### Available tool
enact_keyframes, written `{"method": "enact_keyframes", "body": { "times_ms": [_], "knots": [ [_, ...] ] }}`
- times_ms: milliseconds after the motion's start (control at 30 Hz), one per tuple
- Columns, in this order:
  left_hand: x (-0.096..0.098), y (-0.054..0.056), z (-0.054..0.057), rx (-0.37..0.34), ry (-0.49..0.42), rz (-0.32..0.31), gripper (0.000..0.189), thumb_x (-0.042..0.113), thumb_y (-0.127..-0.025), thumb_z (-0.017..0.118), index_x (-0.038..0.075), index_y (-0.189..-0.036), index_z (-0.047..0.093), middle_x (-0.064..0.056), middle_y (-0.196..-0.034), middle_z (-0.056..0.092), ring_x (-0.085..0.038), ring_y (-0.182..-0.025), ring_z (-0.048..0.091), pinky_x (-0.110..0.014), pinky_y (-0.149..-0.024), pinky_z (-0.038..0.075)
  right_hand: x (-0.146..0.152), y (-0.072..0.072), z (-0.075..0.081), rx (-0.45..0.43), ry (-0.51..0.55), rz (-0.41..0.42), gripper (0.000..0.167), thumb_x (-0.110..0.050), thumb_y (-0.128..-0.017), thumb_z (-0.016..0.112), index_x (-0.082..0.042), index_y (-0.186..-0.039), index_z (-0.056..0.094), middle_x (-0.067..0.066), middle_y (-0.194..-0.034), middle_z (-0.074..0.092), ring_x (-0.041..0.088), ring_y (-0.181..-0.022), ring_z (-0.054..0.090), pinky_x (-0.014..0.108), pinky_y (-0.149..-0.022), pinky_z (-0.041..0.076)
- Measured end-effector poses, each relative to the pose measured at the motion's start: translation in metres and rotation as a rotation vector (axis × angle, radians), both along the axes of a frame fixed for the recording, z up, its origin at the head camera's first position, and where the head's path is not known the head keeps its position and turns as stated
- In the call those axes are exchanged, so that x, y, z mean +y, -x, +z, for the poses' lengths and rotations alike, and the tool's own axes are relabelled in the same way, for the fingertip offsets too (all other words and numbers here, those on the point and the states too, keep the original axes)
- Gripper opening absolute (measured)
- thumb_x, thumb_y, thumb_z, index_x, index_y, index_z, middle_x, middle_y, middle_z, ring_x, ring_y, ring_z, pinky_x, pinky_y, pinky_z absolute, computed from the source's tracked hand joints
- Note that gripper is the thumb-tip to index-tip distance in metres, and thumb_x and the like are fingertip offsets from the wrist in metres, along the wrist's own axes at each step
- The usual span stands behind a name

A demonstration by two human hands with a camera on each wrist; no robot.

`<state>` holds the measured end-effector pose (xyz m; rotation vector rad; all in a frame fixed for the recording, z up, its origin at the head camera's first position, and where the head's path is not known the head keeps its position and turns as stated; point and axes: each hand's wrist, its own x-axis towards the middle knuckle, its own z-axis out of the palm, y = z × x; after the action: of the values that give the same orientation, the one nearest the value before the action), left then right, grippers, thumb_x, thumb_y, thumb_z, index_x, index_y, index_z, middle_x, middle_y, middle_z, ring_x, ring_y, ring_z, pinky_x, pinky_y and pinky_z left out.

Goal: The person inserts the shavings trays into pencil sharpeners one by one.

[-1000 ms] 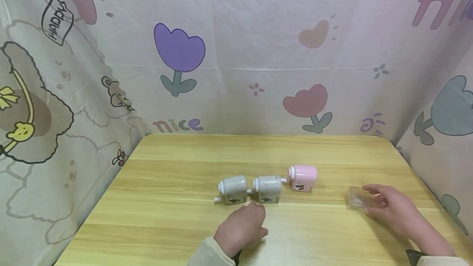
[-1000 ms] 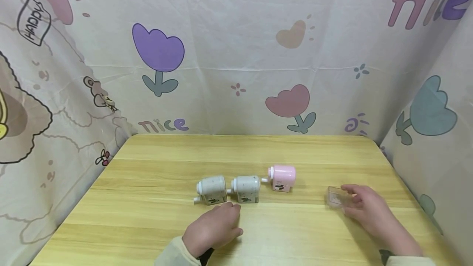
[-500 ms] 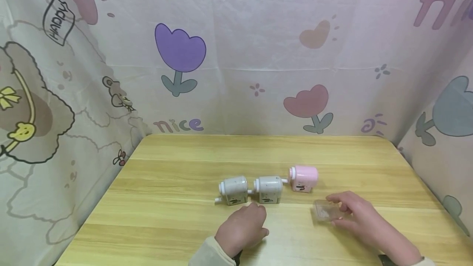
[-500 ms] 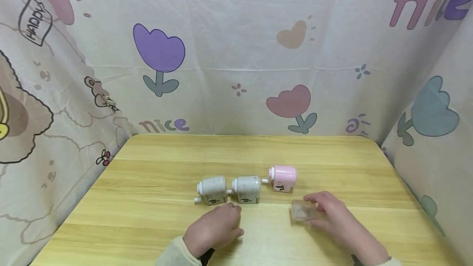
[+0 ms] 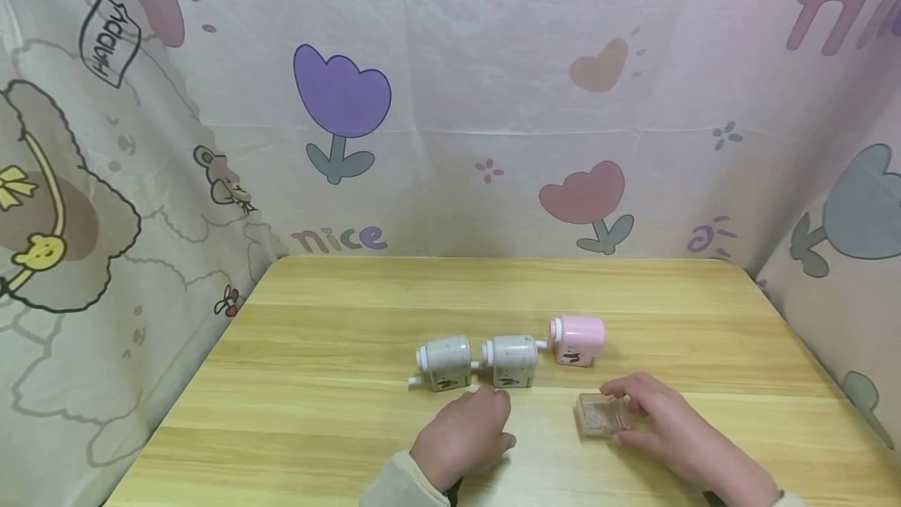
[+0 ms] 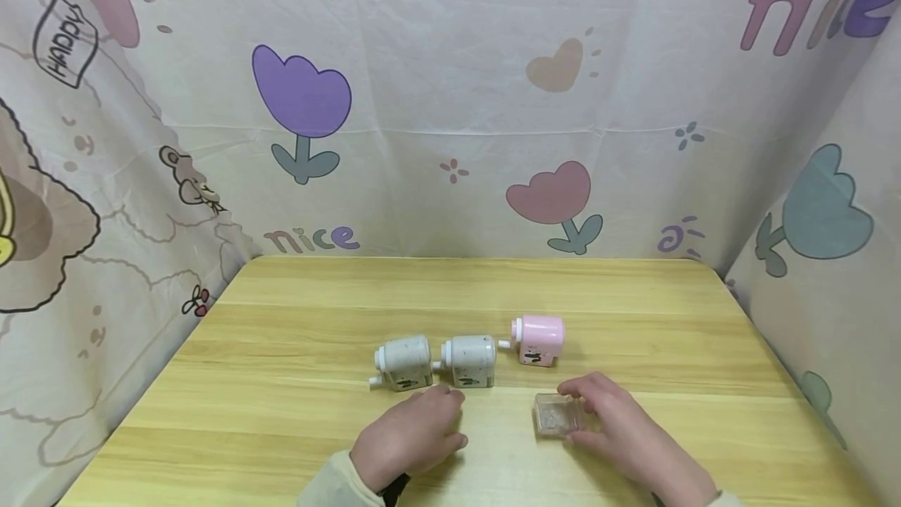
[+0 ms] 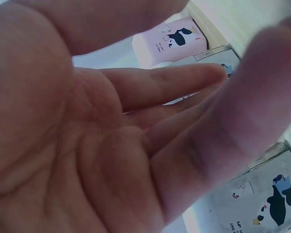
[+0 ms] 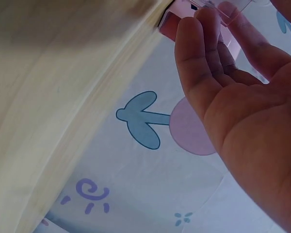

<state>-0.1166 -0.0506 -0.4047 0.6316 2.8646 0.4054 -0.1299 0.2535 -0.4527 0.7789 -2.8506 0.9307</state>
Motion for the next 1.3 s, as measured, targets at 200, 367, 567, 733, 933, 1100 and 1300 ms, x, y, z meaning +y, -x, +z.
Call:
{"method": "enact_keyframes", "body": {
  "times_ms": [200, 367, 567, 733, 933, 1100, 1300],
  "knots": [
    [0.004, 0.001, 0.003, 0.048, -0.013, -0.048, 0.023, 0.027, -0.089, 0.08, 0.01, -0.092, 0.067, -0.001, -0.089, 0.063, -0.012, -0.071, 0.058, -0.029, -0.062, 0.052, -0.001, -0.001, -0.003, 0.005, 0.009, 0.031, 0.053, -0.024, -0.079, 0.089, -0.012, -0.125, 0.066, -0.004, -0.117, 0.064, 0.007, -0.093, 0.058, 0.029, -0.076, 0.056],
    [0.01, 0.004, 0.012, 0.155, -0.083, -0.118, 0.025, 0.025, -0.093, 0.077, 0.006, -0.109, 0.071, -0.003, -0.1, 0.067, -0.013, -0.083, 0.064, -0.027, -0.067, 0.055, -0.001, 0.0, -0.004, 0.008, -0.001, 0.027, 0.053, -0.024, -0.078, 0.09, -0.013, -0.124, 0.066, -0.005, -0.115, 0.064, 0.007, -0.093, 0.058, 0.029, -0.076, 0.056],
    [0.023, 0.016, 0.021, 0.245, -0.157, -0.137, 0.031, 0.022, -0.098, 0.072, 0.004, -0.122, 0.068, -0.007, -0.11, 0.069, -0.016, -0.09, 0.067, -0.027, -0.075, 0.057, -0.002, 0.002, -0.007, -0.005, 0.014, 0.053, 0.054, -0.025, -0.079, 0.089, -0.01, -0.125, 0.066, -0.003, -0.116, 0.064, 0.006, -0.092, 0.056, 0.028, -0.075, 0.054],
    [0.042, 0.034, 0.025, 0.255, -0.174, -0.086, 0.036, 0.021, -0.099, 0.071, 0.005, -0.13, 0.063, -0.008, -0.115, 0.067, -0.012, -0.08, 0.064, -0.022, -0.068, 0.055, -0.002, 0.001, -0.009, -0.005, 0.018, 0.06, 0.054, -0.025, -0.08, 0.089, -0.009, -0.126, 0.066, -0.005, -0.114, 0.064, 0.004, -0.09, 0.055, 0.028, -0.073, 0.054],
    [0.068, 0.055, 0.025, 0.276, -0.107, -0.063, 0.051, 0.023, -0.097, 0.073, 0.002, -0.141, 0.056, -0.01, -0.121, 0.065, -0.013, -0.083, 0.066, -0.021, -0.07, 0.057, -0.004, 0.0, -0.011, 0.011, 0.024, 0.06, 0.053, -0.023, -0.08, 0.089, -0.009, -0.125, 0.066, -0.004, -0.112, 0.064, 0.004, -0.089, 0.056, 0.027, -0.072, 0.054],
    [0.084, 0.066, 0.02, 0.318, -0.012, -0.066, 0.067, 0.028, -0.094, 0.077, -0.001, -0.146, 0.049, -0.012, -0.124, 0.064, -0.014, -0.08, 0.067, -0.02, -0.067, 0.057, -0.003, 0.0, -0.012, 0.031, 0.031, 0.064, 0.053, -0.022, -0.08, 0.089, -0.009, -0.125, 0.066, -0.004, -0.111, 0.064, 0.004, -0.089, 0.056, 0.027, -0.071, 0.054],
    [0.098, 0.074, 0.014, 0.314, 0.031, -0.039, 0.065, 0.018, -0.095, 0.074, -0.003, -0.15, 0.045, -0.015, -0.127, 0.062, -0.013, -0.07, 0.064, -0.018, -0.058, 0.054, -0.002, 0.001, -0.013, 0.053, 0.04, 0.077, 0.052, -0.02, -0.08, 0.09, -0.009, -0.124, 0.065, -0.004, -0.11, 0.065, 0.003, -0.088, 0.056, 0.027, -0.069, 0.053]
  ]
}}
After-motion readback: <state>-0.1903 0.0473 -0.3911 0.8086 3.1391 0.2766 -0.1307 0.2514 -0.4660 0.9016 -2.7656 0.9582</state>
